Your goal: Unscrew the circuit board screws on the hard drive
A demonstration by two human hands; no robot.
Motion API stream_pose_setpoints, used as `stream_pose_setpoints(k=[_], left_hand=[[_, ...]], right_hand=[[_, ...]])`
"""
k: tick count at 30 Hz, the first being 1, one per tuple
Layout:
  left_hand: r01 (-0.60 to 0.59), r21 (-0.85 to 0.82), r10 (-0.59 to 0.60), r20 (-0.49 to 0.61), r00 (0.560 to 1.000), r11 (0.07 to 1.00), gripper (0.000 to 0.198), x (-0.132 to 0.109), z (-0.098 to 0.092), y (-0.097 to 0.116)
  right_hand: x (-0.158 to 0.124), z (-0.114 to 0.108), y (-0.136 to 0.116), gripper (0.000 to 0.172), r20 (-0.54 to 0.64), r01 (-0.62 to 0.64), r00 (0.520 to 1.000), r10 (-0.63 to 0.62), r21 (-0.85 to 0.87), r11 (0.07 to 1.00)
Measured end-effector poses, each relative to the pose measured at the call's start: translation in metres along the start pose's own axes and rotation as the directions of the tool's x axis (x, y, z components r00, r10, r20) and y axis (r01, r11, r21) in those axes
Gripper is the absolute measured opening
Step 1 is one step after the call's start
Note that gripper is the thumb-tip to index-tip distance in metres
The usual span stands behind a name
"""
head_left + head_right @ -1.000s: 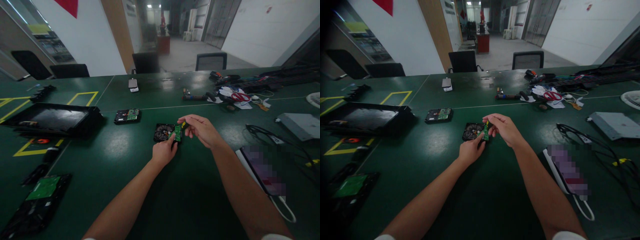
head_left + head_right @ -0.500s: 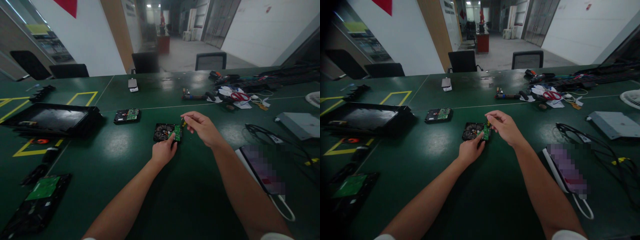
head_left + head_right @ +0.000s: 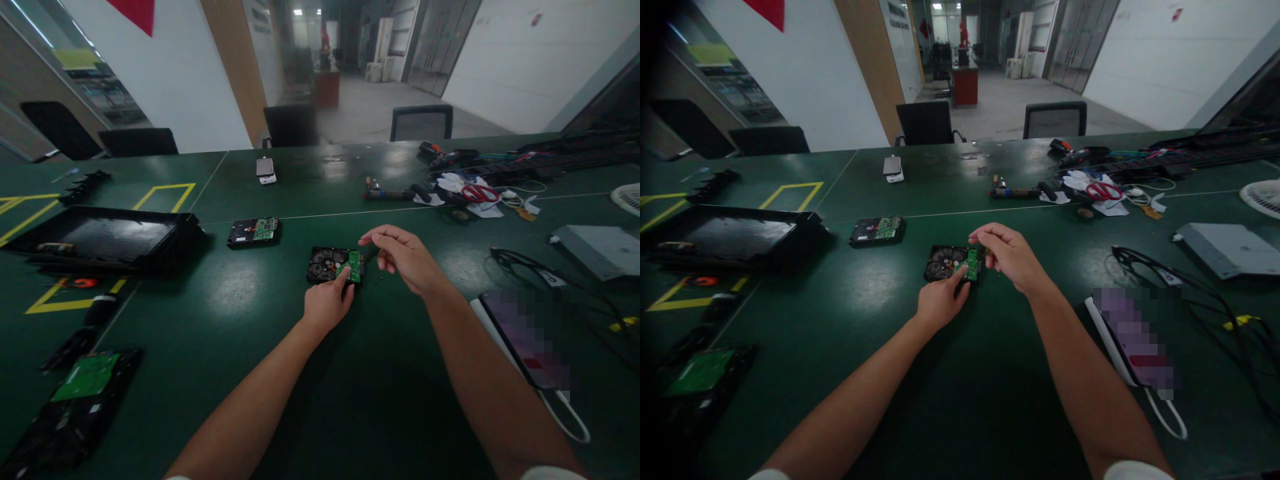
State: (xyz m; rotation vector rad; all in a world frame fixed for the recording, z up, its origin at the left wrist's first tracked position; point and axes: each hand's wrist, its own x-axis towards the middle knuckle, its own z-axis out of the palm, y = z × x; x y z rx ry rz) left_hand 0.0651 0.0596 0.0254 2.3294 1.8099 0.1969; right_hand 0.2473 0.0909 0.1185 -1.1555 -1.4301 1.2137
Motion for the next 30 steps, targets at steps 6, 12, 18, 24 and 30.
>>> stream_pose_setpoints(k=[6, 12, 18, 24, 30], left_hand=[[-0.005, -0.008, 0.005, -0.012, 1.000, 1.000, 0.055, 0.000, 0.001, -0.001], [-0.005, -0.009, 0.005, -0.015, 1.000, 1.000, 0.055, 0.000, 0.001, -0.001], [-0.024, -0.016, 0.023, -0.038, 0.999, 1.000, 0.054, 0.000, 0.003, -0.003], [-0.026, -0.018, 0.025, -0.049, 0.998, 1.000, 0.054, 0.001, 0.006, -0.004], [-0.033, -0.017, 0.032, -0.058, 0.998, 0.999, 0.055, 0.001, 0.005, -0.003]], right_hand=[[0.000, 0.002, 0.001, 0.029, 0.058, -0.004, 0.998, -0.004, 0.138, 0.990], [0.002, 0.003, 0.003, 0.031, 0.032, 0.046, 0.998, -0.049, 0.097, 0.994], [0.005, -0.002, 0.012, 0.025, -0.173, 0.108, 0.977, -0.127, -0.117, 0.987], [0.004, -0.001, 0.010, 0.020, -0.158, 0.068, 0.984, -0.080, -0.081, 0.994], [0.002, 0.003, 0.004, 0.027, -0.014, 0.094, 0.995, -0.094, -0.022, 0.995]])
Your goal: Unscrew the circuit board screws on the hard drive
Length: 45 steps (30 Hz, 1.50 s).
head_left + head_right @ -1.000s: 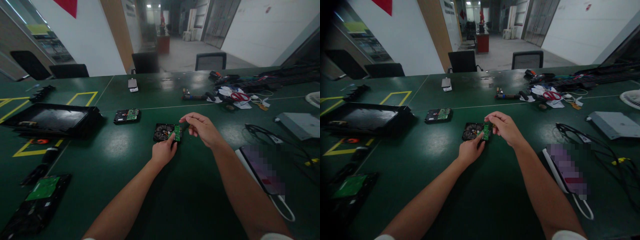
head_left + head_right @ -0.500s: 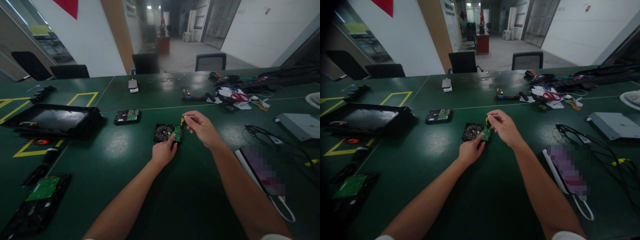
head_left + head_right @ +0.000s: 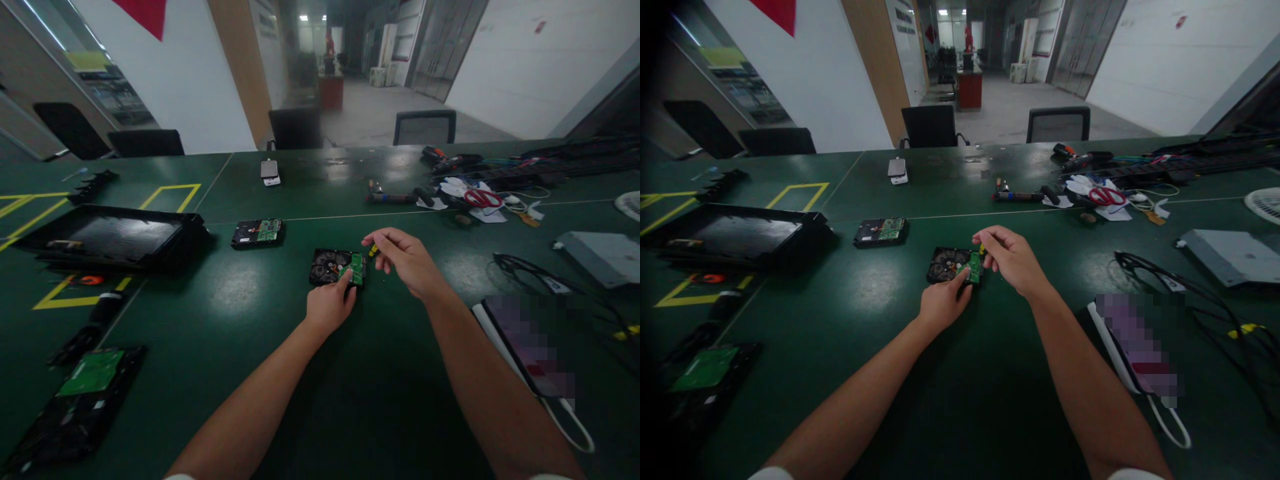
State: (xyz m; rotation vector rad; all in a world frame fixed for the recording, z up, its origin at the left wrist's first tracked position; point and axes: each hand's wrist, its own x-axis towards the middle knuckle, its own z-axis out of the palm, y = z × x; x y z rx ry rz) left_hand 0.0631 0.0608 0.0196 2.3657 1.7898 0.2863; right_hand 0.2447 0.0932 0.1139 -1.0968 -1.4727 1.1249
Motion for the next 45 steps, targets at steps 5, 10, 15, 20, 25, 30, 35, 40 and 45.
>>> stream_pose_setpoints(k=[5, 10, 15, 20, 25, 30, 35, 40, 45], left_hand=[[0.010, -0.002, -0.010, 0.006, 1.000, 1.000, 0.054, 0.000, 0.000, 0.000], [0.011, 0.002, -0.011, 0.013, 1.000, 1.000, 0.054, 0.000, 0.001, 0.000], [0.003, 0.012, -0.003, 0.004, 1.000, 1.000, 0.054, 0.000, 0.002, -0.001], [0.002, 0.016, -0.003, 0.010, 1.000, 1.000, 0.054, 0.001, 0.001, 0.000], [0.007, 0.018, -0.007, 0.005, 1.000, 1.000, 0.054, 0.000, 0.001, 0.000], [0.006, 0.016, -0.006, 0.008, 1.000, 1.000, 0.055, 0.000, 0.000, 0.000], [0.003, 0.014, -0.003, 0.006, 1.000, 1.000, 0.054, 0.000, 0.001, -0.001], [0.000, 0.017, 0.000, 0.002, 1.000, 1.000, 0.054, 0.000, 0.001, -0.001], [0.011, 0.017, -0.011, 0.028, 1.000, 1.000, 0.054, 0.000, -0.001, 0.000]], right_hand=[[0.000, 0.002, 0.002, 0.029, 0.018, -0.010, 1.000, 0.009, 0.101, 0.995], [0.002, 0.000, 0.003, 0.027, -0.088, 0.028, 0.996, -0.033, -0.053, 0.998], [0.004, -0.004, 0.010, 0.025, -0.208, 0.028, 0.977, -0.056, -0.138, 0.990], [0.004, -0.005, 0.010, 0.025, -0.225, 0.007, 0.974, -0.034, -0.120, 0.993], [0.003, -0.002, 0.006, 0.025, -0.099, 0.040, 0.994, -0.047, -0.072, 0.997], [0.003, -0.001, 0.006, 0.027, -0.091, 0.027, 0.996, -0.025, 0.024, 0.999], [0.004, -0.004, 0.008, 0.028, -0.119, 0.061, 0.990, -0.075, -0.115, 0.992], [0.002, -0.004, 0.006, 0.029, -0.146, 0.045, 0.987, -0.067, -0.151, 0.988], [0.000, -0.001, 0.004, 0.034, -0.136, -0.009, 0.991, 0.003, -0.045, 0.999]])
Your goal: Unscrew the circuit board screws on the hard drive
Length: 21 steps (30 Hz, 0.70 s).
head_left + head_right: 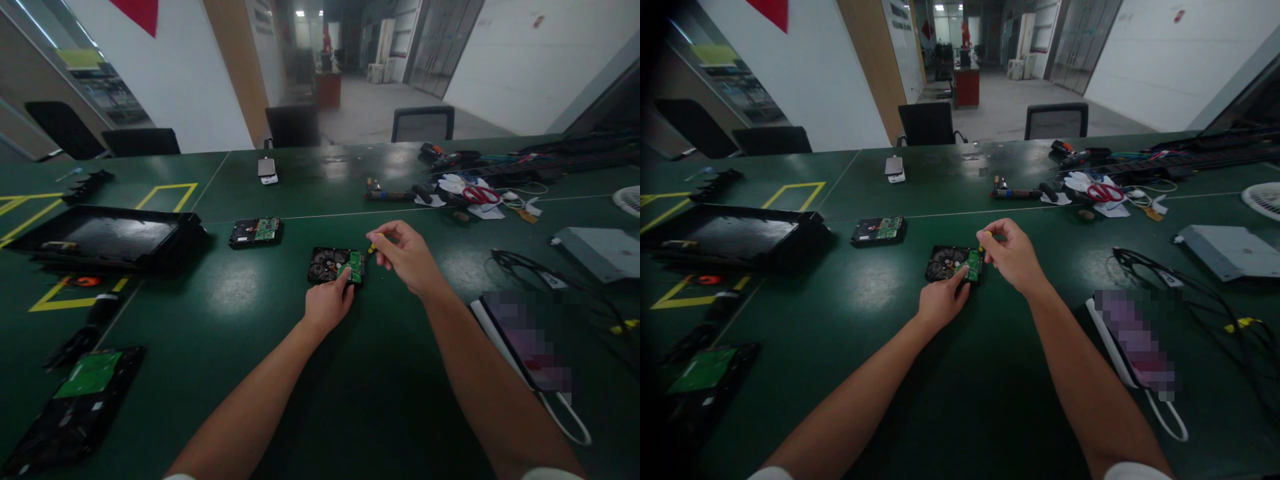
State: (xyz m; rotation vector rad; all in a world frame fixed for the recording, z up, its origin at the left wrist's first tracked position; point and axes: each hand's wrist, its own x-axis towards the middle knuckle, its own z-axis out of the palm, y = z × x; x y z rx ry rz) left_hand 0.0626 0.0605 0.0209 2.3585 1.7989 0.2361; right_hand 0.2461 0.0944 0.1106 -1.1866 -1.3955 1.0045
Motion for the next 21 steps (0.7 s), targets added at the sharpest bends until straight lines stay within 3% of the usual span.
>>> stream_pose_setpoints(k=[9, 16, 21], left_hand=[[0.017, 0.013, -0.017, 0.028, 0.999, 1.000, 0.055, 0.0013, 0.0004, 0.0011], [0.003, 0.008, -0.003, 0.007, 1.000, 1.000, 0.054, 0.0007, 0.0002, 0.0007], [0.007, 0.011, -0.007, 0.012, 1.000, 1.000, 0.054, 0.0012, -0.0006, 0.0008]], right_hand=[[0.0028, 0.0021, 0.0042, 0.025, 0.039, -0.001, 0.999, -0.004, 0.134, 0.991], [0.0003, -0.0002, -0.0023, 0.024, 0.021, 0.050, 0.999, -0.048, -0.070, 0.996], [-0.0017, 0.0008, -0.0021, 0.026, -0.012, -0.021, 1.000, 0.020, -0.044, 0.999]])
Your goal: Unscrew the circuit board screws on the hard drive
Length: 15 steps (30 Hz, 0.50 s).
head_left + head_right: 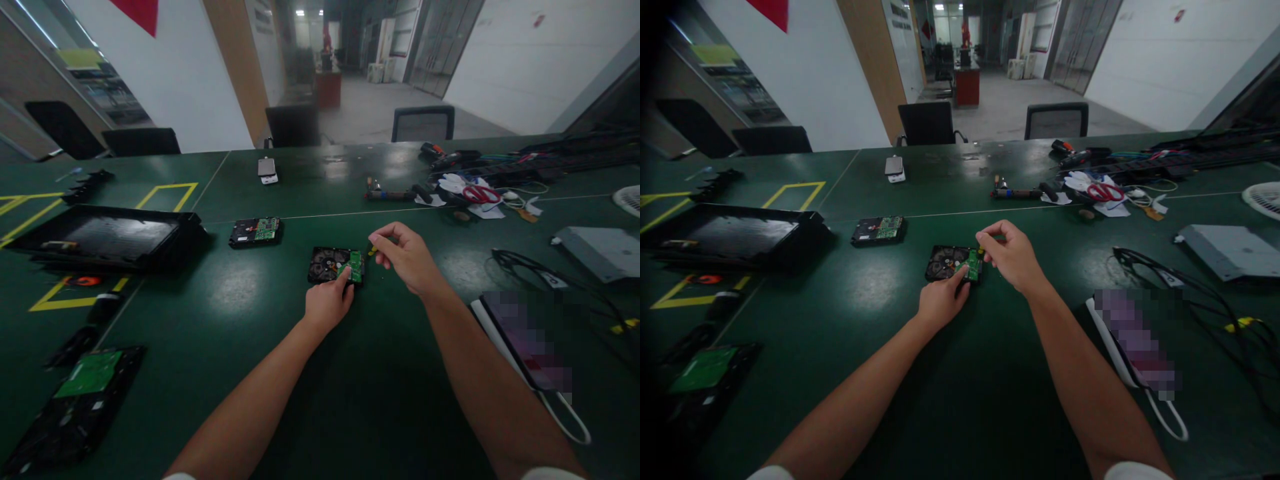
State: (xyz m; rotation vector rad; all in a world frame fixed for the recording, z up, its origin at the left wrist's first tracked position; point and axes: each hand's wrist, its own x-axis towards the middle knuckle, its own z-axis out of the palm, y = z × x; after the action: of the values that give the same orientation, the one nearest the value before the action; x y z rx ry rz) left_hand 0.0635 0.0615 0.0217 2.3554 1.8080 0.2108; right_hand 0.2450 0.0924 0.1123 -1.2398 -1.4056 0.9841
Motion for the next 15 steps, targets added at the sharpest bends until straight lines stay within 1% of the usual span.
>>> stream_pose_setpoints(k=[2, 5, 7, 12, 15], left_hand=[[0.001, -0.004, -0.001, -0.001, 1.000, 1.000, 0.054, 0.0000, 0.0001, 0.0002], [0.003, -0.007, -0.003, 0.007, 1.000, 1.000, 0.055, -0.0003, -0.0003, 0.0007], [0.008, -0.009, -0.008, 0.013, 1.000, 1.000, 0.055, -0.0005, -0.0010, 0.0012], [0.012, -0.011, -0.012, 0.010, 1.000, 1.000, 0.055, -0.0006, -0.0015, 0.0015], [0.006, -0.010, -0.007, -0.006, 1.000, 1.000, 0.054, -0.0006, -0.0003, 0.0010]], right_hand=[[-0.0001, 0.0007, 0.0005, 0.025, 0.031, -0.023, 0.999, 0.021, 0.050, 0.999], [0.0003, 0.0013, -0.0003, 0.025, 0.139, -0.044, 0.990, 0.026, 0.130, 0.991], [0.0004, 0.0017, -0.0012, 0.028, 0.187, -0.066, 0.982, 0.035, 0.163, 0.984], [-0.0003, 0.0037, -0.0020, 0.029, 0.210, -0.099, 0.977, 0.039, 0.284, 0.954], [-0.0006, 0.0035, -0.0025, 0.029, 0.196, -0.053, 0.980, 0.012, 0.203, 0.978]])
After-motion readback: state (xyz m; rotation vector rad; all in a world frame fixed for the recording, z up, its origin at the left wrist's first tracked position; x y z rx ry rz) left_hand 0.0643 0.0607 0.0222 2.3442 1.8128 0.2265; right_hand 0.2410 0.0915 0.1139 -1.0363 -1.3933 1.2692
